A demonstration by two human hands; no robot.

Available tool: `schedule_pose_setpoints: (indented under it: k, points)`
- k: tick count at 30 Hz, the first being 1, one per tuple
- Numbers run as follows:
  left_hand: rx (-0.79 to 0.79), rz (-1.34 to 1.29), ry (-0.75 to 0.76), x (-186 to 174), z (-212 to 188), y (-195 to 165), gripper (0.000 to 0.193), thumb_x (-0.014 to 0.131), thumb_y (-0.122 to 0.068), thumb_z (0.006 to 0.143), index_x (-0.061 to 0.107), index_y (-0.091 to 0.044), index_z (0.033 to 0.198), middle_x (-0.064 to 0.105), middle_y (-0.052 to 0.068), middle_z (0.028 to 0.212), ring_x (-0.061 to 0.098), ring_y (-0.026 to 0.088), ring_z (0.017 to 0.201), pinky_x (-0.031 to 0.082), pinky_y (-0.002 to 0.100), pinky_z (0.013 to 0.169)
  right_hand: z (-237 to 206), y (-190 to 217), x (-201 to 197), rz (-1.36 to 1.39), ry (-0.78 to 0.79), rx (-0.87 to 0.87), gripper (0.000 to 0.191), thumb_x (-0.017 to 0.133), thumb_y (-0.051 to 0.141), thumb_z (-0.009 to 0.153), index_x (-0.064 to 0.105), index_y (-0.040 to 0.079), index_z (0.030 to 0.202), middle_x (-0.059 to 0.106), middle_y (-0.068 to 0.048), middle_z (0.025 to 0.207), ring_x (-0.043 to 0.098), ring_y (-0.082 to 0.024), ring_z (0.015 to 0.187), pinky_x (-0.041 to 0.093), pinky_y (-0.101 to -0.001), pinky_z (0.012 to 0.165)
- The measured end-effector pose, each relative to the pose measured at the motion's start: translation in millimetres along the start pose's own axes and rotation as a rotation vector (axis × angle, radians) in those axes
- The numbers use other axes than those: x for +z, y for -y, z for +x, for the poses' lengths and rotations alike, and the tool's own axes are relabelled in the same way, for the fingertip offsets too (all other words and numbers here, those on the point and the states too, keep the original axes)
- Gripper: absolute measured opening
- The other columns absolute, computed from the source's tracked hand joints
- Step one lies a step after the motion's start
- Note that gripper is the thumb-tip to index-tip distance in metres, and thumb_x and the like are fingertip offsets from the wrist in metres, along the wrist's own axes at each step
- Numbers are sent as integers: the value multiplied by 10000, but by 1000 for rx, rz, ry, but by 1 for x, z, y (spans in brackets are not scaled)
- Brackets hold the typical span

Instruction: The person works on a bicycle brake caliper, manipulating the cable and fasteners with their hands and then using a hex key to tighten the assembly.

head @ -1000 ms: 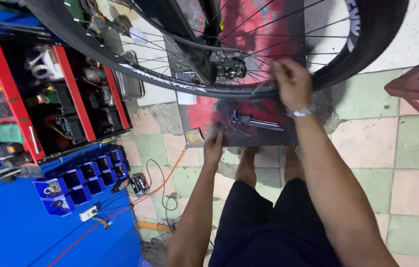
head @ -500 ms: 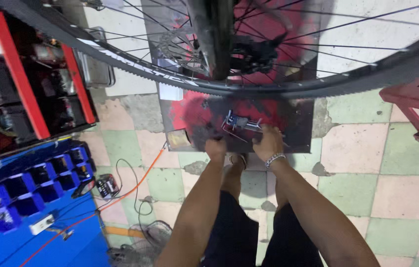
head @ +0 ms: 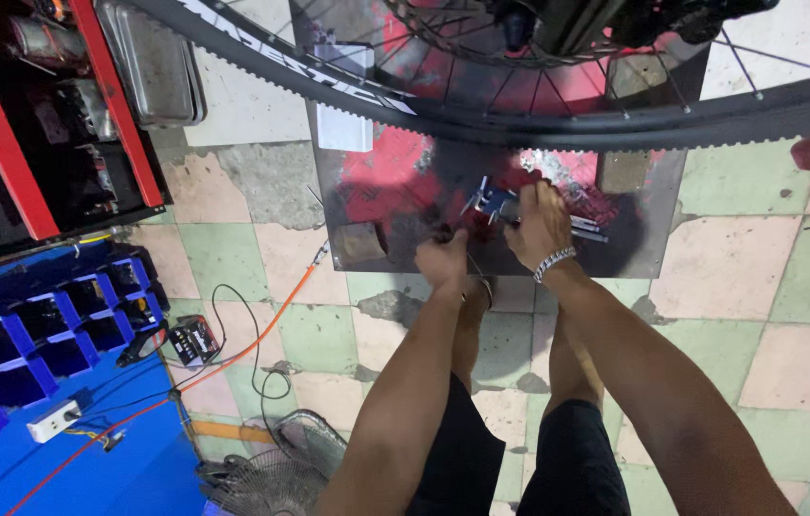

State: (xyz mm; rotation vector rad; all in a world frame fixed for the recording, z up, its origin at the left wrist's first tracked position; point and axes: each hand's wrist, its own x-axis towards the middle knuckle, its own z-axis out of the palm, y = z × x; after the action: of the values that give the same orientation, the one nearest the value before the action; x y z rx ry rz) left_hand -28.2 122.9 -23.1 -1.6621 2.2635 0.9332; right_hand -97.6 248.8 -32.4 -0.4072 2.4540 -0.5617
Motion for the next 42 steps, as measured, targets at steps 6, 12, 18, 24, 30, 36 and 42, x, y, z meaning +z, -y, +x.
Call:
schedule_pose_setpoints:
  k: [6, 12, 18, 24, 30, 36, 42]
  points:
    - [124, -463, 87, -25, -5, 34, 265, 797, -143, 775, 738, 33, 965, 789, 135, 853, 751, 232, 771, 590, 353, 720, -2, -6, -6, 229, -145, -31, 452, 917, 204, 697, 728, 59, 1080, 714, -151, 1082, 676, -349, 971, 532, -448, 883]
    - [95, -928, 325, -104, -27, 28, 285, 654, -26, 918, 683, 2, 1201, 726, 52, 844, 690, 114, 679, 544, 264, 578, -46, -7, -47, 803, 339, -50, 332, 843, 146, 793, 731, 89, 1100, 759, -6, 984, 664, -51, 899, 563, -265, 777]
    - [408, -916, 313, -256, -131, -46, 264, 648, -70, 1031, 675, 53, 1263, 723, 61, 817, 643, 87, 679, 524, 230, 609, -169, 63, -143, 805, -67, -202, 420, 830, 31, 728, 708, 51, 1129, 748, 19, 969, 662, -72, 855, 544, -266, 786]
    - [592, -933, 237, -361, -250, -126, 281, 629, -58, 1036, 662, 93, 1270, 759, 108, 921, 710, 113, 771, 557, 229, 679, -248, 137, -262, 844, -294, -249, 275, 821, -49, 748, 701, 21, 985, 710, -12, 959, 608, -73, 810, 525, -231, 735]
    - [638, -1073, 207, -394, -287, -170, 295, 608, -55, 1031, 633, 93, 1285, 750, 117, 989, 743, 140, 794, 563, 232, 666, -274, 163, -338, 864, -403, -468, 269, 759, -99, 763, 667, 7, 992, 695, -35, 957, 642, -71, 866, 535, -225, 789]
    - [798, -1089, 199, -403, -290, -189, 309, 604, -57, 1054, 629, 84, 1328, 748, 107, 992, 731, 126, 806, 547, 220, 664, -279, 178, -374, 706, -466, -449, 266, 821, -67, 715, 691, 5, 935, 709, -25, 861, 618, -81, 728, 520, -241, 678]
    - [827, -980, 101, -416, -295, -205, 316, 613, -84, 1053, 648, 51, 1337, 762, 78, 894, 714, 85, 747, 564, 215, 648, -280, 193, -396, 652, -520, -503, 273, 842, -13, 734, 720, 19, 976, 735, -24, 851, 655, -66, 725, 545, -234, 662]
